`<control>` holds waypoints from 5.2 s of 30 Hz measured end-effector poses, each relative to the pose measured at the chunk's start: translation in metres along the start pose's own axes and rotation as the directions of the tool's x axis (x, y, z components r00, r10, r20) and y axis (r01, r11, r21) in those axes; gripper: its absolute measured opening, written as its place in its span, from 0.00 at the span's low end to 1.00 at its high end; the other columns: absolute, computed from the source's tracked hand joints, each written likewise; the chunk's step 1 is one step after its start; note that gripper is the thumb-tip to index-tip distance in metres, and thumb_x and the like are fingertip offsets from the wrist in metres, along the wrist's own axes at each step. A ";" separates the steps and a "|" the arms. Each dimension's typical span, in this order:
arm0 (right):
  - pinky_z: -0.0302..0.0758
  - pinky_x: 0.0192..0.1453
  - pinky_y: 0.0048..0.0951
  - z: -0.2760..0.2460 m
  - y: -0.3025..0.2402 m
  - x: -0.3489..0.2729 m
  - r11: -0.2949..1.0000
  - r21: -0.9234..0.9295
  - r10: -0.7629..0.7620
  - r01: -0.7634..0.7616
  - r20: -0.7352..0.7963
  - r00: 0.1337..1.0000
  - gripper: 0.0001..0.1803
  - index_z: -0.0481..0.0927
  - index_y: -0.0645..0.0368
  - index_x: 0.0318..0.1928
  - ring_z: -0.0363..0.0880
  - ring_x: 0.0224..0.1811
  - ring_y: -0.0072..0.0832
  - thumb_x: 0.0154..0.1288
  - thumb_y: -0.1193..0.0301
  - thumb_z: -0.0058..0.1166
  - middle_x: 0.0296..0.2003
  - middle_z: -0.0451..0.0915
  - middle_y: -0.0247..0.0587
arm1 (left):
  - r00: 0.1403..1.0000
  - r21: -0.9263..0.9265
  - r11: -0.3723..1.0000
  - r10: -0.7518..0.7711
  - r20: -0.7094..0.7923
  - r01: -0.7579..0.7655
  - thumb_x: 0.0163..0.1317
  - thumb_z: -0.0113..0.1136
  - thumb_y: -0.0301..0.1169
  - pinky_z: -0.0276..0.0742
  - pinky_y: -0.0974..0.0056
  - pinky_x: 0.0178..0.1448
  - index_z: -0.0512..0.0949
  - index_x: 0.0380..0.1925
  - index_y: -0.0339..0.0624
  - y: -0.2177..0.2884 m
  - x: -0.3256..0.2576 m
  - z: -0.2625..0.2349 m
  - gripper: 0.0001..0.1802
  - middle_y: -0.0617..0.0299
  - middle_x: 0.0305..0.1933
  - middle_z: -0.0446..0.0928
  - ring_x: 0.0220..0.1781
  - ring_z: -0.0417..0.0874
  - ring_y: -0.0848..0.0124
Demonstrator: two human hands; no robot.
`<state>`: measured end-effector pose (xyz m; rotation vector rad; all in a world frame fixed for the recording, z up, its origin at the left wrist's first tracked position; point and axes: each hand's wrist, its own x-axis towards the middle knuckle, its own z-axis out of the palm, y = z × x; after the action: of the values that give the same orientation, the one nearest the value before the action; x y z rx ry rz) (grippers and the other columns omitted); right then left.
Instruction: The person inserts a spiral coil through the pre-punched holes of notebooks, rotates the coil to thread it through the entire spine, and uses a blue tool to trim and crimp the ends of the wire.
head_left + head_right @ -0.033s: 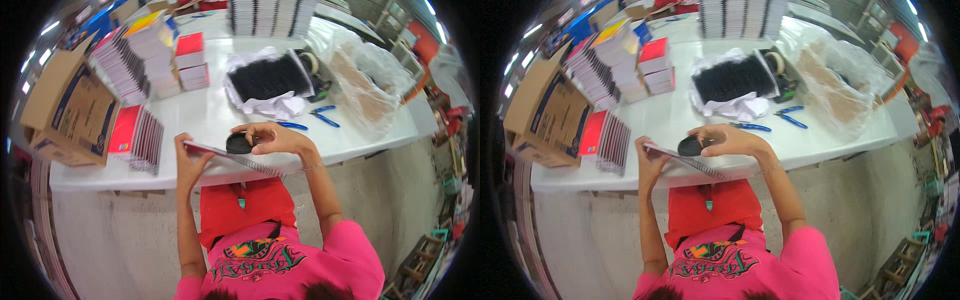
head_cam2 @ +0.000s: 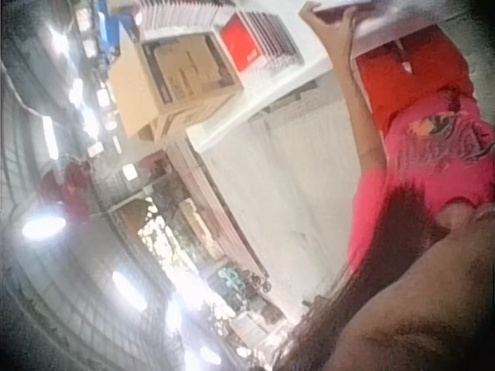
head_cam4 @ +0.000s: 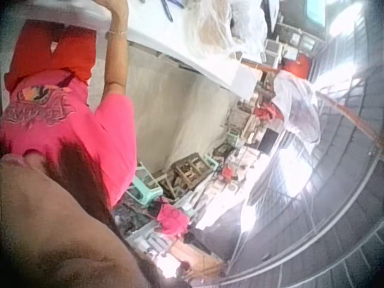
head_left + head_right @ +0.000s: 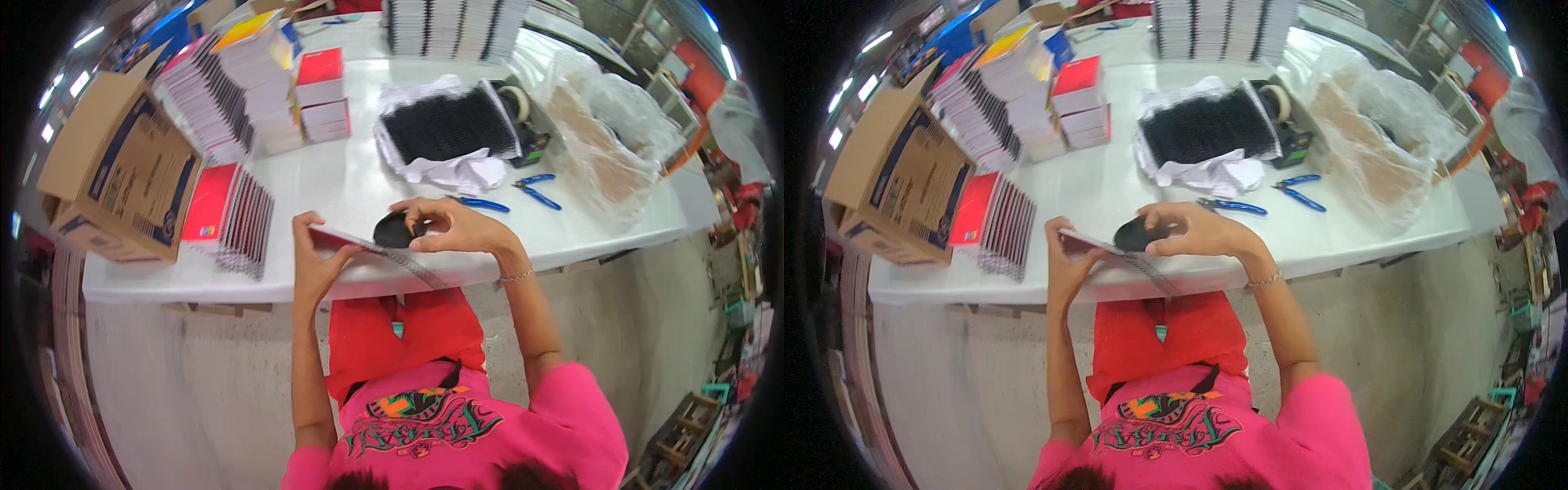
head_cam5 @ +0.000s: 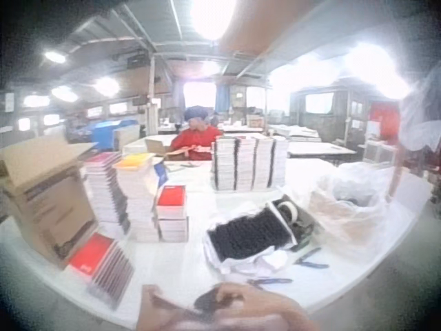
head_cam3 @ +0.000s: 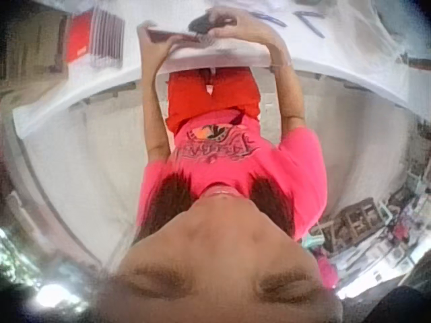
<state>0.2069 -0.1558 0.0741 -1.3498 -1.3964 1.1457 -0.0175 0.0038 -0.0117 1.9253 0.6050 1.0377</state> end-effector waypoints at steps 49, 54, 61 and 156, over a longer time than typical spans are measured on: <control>0.71 0.58 0.30 0.018 -0.034 0.043 0.962 -0.274 0.021 0.004 0.088 0.996 0.12 0.81 0.59 0.37 0.75 0.56 0.29 0.56 0.67 0.67 0.64 0.72 0.46 | 0.941 -0.525 0.807 -0.109 0.320 0.272 0.62 0.61 0.24 0.69 0.68 0.58 0.62 0.54 0.47 -0.005 0.000 -0.022 0.24 0.65 0.48 0.64 0.53 0.69 0.75; 0.71 0.56 0.31 0.004 -0.010 0.042 0.989 0.144 0.037 -0.026 -0.074 0.997 0.11 0.81 0.59 0.38 0.76 0.50 0.26 0.58 0.67 0.66 0.58 0.77 0.41 | 0.929 -0.474 0.830 -0.132 0.346 0.294 0.62 0.62 0.27 0.66 0.68 0.60 0.62 0.58 0.47 0.001 0.002 -0.019 0.26 0.66 0.49 0.63 0.54 0.68 0.75; 0.72 0.55 0.27 0.018 -0.025 0.047 1.000 0.024 -0.004 0.004 -0.007 1.000 0.11 0.79 0.59 0.36 0.75 0.46 0.23 0.58 0.67 0.66 0.57 0.78 0.43 | 0.935 -0.444 0.854 -0.123 0.333 0.271 0.61 0.62 0.28 0.63 0.69 0.59 0.60 0.64 0.48 0.005 0.006 -0.023 0.32 0.67 0.49 0.60 0.52 0.65 0.76; 0.79 0.39 0.27 0.063 -0.007 0.009 0.927 0.346 0.140 -0.148 0.050 0.989 0.15 0.71 0.59 0.55 0.81 0.35 0.25 0.75 0.64 0.49 0.40 0.77 0.42 | 0.987 0.195 0.973 -0.102 -0.122 0.125 0.66 0.58 0.24 0.78 0.70 0.38 0.81 0.49 0.35 0.083 -0.016 -0.021 0.13 0.55 0.37 0.86 0.35 0.85 0.75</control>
<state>0.1437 -0.1497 0.0677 -1.1980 -1.0590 1.4355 -0.0424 -0.0417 0.0580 1.9895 0.9040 1.0488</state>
